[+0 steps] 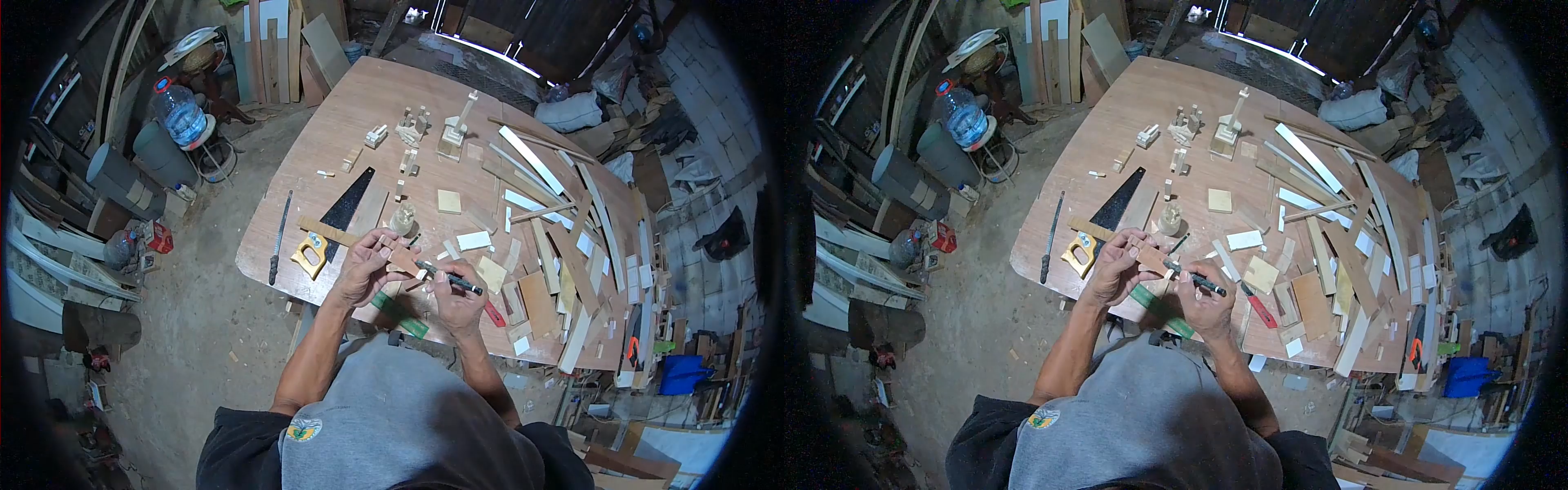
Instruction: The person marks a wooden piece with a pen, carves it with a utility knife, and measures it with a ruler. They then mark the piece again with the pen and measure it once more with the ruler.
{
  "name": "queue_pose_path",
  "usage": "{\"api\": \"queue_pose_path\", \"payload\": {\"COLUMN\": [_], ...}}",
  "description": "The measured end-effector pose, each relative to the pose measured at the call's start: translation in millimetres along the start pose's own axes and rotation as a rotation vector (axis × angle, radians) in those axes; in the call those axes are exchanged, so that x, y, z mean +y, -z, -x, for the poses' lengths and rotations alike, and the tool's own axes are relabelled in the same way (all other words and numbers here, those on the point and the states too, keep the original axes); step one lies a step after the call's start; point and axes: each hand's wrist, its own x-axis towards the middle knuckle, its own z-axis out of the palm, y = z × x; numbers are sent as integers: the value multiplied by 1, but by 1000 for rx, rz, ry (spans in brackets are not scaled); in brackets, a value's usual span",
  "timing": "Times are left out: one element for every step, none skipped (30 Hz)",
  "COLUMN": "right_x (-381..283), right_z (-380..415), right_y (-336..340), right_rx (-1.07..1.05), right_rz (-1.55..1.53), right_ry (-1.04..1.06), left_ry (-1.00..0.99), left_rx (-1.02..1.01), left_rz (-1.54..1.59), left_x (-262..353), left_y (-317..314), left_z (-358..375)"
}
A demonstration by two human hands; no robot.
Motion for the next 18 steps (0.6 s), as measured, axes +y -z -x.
{"api": "queue_pose_path", "payload": {"right_x": [1,3,6,7,6,4,2,1,0,-1,-1,0,0,0,0,0,0,0], "right_z": [0,1,1,1,1,0,0,-1,-2,-2,-2,-3,-3,-3,-3,-3,-4,-5], "right_y": [1,2,2,2,1,-1,-2,-1,-1,-1,-1,-2,-3,-2,-1,0,-1,-3], "right_rx": [-35,-35,-20,-6,-5,4,13,14,-8,-29,-28,-6,15,15,-18,-52,-52,-29], "right_rz": [37,38,48,57,56,25,-7,-7,6,20,20,20,20,20,47,75,75,42], "right_ry": [33,32,17,2,2,-12,-25,-25,-10,5,5,-6,-18,-17,3,23,23,2], "left_ry": [0,0,-1,0,1,2,2,-1,-3,-3,-3,-3,-3,-4,-4,-5,0,5], "left_rx": [0,-1,-2,-2,4,9,9,4,-1,0,5,10,10,9,8,8,18,27], "left_rz": [0,-1,-3,-3,-7,-11,-11,-11,-12,-12,-14,-17,-17,-17,-18,-18,-22,-26], "left_x": [0,0,0,0,0,0,0,1,1,1,2,2,2,2,2,2,3,4], "left_y": [0,0,0,1,1,1,2,2,2,2,1,0,1,2,3,2,2,1], "left_z": [0,0,0,0,-1,-1,-2,-2,-2,-2,-2,-3,-3,-4,-5,-5,-5,-5]}}
